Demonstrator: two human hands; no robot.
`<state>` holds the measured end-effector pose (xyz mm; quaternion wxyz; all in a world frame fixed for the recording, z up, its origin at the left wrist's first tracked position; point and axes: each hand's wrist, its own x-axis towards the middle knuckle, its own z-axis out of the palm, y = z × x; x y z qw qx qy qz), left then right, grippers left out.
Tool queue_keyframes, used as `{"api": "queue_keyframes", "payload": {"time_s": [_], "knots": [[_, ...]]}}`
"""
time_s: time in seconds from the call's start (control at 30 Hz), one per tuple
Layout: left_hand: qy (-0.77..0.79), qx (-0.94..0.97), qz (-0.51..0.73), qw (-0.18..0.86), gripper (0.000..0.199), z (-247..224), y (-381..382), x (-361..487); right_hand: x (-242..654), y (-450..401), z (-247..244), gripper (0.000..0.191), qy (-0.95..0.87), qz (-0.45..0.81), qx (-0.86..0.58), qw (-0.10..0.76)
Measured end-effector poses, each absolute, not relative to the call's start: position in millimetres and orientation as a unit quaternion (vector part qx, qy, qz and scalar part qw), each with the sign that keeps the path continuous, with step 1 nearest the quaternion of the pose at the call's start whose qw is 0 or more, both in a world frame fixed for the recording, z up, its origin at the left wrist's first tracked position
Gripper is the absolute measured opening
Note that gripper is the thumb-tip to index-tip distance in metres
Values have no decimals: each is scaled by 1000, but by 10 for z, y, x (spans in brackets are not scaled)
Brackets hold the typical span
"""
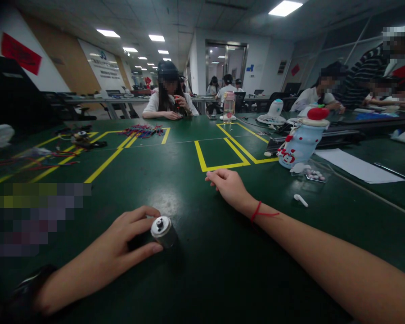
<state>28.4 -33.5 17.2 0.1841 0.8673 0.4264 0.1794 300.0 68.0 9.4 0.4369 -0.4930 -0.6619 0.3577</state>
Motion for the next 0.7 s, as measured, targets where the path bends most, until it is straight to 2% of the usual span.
{"api": "queue_keyframes", "payload": {"time_s": [0.17, 0.3, 0.43, 0.53, 0.6, 0.7], "knots": [[426, 869, 174, 183, 23, 144, -304, 219, 2742, 403, 256, 22, -769, 307, -420, 372], [424, 869, 185, 176, 24, 40, -218, 197, 2492, 144, 349, 21, -846, 284, -290, 345], [419, 872, 188, 169, 25, -9, -183, 229, 2426, 85, 354, 9, -837, 286, -276, 376], [423, 871, 177, 174, 24, 36, -216, 233, 2504, 136, 390, 12, -807, 309, -305, 400], [427, 870, 171, 179, 24, 73, -237, 212, 2579, 181, 418, 14, -812, 327, -310, 372], [428, 869, 164, 184, 24, 86, -228, 171, 2674, 253, 400, 16, -850, 346, -288, 273]]}}
